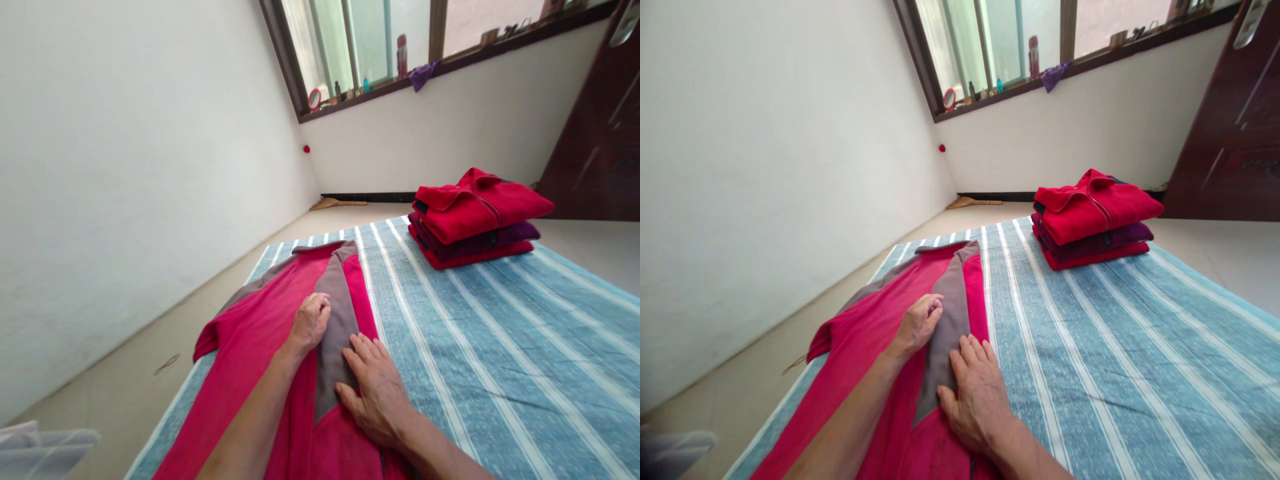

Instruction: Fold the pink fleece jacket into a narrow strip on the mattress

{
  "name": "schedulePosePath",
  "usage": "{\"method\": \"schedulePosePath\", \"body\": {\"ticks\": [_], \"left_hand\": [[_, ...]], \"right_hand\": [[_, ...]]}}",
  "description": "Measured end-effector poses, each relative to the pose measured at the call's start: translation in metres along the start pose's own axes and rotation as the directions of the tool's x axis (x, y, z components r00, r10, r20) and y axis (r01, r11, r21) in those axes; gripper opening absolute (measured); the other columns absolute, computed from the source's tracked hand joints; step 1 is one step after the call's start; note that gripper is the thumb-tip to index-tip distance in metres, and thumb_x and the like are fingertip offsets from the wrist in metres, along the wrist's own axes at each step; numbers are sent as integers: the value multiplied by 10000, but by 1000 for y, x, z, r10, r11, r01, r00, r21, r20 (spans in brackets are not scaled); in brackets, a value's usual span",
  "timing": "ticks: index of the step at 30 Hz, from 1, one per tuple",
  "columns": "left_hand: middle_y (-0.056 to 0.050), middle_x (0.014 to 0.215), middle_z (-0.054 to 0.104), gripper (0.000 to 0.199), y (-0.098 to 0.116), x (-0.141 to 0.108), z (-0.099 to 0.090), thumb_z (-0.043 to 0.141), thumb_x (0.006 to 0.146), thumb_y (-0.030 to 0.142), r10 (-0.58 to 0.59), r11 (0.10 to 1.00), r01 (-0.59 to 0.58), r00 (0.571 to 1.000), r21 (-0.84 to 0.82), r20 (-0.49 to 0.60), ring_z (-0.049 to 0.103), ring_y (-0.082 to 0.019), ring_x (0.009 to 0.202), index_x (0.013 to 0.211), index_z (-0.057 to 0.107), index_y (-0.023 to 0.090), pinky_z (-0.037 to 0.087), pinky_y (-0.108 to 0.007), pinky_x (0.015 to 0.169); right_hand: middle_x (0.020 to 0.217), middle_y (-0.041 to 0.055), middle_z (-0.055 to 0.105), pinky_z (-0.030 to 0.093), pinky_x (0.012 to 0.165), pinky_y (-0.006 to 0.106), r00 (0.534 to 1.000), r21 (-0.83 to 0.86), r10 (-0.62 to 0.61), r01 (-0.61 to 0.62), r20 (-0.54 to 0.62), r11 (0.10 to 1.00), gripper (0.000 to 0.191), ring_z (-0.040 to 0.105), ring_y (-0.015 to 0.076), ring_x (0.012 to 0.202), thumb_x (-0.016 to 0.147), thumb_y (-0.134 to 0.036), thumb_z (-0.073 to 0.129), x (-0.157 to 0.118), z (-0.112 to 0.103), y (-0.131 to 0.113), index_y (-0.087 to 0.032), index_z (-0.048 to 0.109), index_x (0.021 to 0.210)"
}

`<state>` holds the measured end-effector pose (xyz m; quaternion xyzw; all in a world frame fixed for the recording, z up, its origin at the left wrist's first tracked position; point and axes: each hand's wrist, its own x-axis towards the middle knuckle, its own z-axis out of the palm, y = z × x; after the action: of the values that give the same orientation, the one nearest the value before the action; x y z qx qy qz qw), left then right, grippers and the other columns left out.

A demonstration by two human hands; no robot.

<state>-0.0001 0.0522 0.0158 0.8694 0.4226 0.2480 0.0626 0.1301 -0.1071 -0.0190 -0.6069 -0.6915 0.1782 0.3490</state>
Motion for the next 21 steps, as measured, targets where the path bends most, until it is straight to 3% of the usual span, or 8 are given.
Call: {"method": "schedulePosePath", "body": {"ticks": [3,6,10,13,15,17,21], "left_hand": [[-93,1015,688,145,-16,-1,-24,432,841,207,-105,994,107,993,31,-59,642,-192,954,756,550,205,502,-320,872],[-95,1059,683,145,-45,-9,-56,425,820,251,-253,959,267,959,99,-127,627,-209,1000,769,553,207,476,-340,916],[-126,968,688,142,-90,-36,-101,413,769,254,-479,832,515,854,207,-202,619,-271,999,689,524,218,458,-385,910],[-118,690,640,222,-119,-66,-128,402,756,268,-625,697,662,749,277,-219,633,-320,812,538,437,242,480,-422,773],[-93,517,540,281,-134,-87,-140,406,729,252,-702,612,730,679,305,-215,623,-332,698,452,359,260,477,-435,710],[-73,432,477,313,-145,-106,-145,427,691,238,-750,572,758,638,314,-175,613,-326,625,394,334,265,478,-421,674],[-52,516,625,239,-153,-133,-144,470,666,261,-759,616,744,649,259,-58,653,-271,671,428,490,245,509,-322,663]], "right_hand": [[1420,99,484,262,1136,460,1000,-4,17,-17,1,1000,438,397,295,1334,810,-315,602,0,0,0,-181,613,1227],[1420,101,484,256,1140,454,1000,-3,22,-22,7,1000,446,394,292,1335,807,-309,600,0,0,-1,-175,612,1232],[1427,98,476,243,1147,448,1000,2,24,-24,3,1000,446,396,287,1335,803,-303,601,-1,0,-1,-176,617,1231],[1422,97,482,251,1142,452,1000,0,24,-24,-6,1000,441,402,286,1330,803,-298,601,-2,1,-1,-180,621,1227],[1416,99,489,257,1139,457,1000,-3,19,-19,-14,1000,438,405,285,1328,805,-295,600,-3,2,-1,-181,620,1227],[1413,102,492,259,1139,457,1000,-10,14,-14,-20,1000,432,409,281,1326,808,-290,600,-3,2,-1,-181,618,1226],[1403,111,500,277,1129,464,1000,-32,2,-3,-21,999,429,422,281,1317,811,-285,601,-4,1,-1,-178,617,1226]]}}
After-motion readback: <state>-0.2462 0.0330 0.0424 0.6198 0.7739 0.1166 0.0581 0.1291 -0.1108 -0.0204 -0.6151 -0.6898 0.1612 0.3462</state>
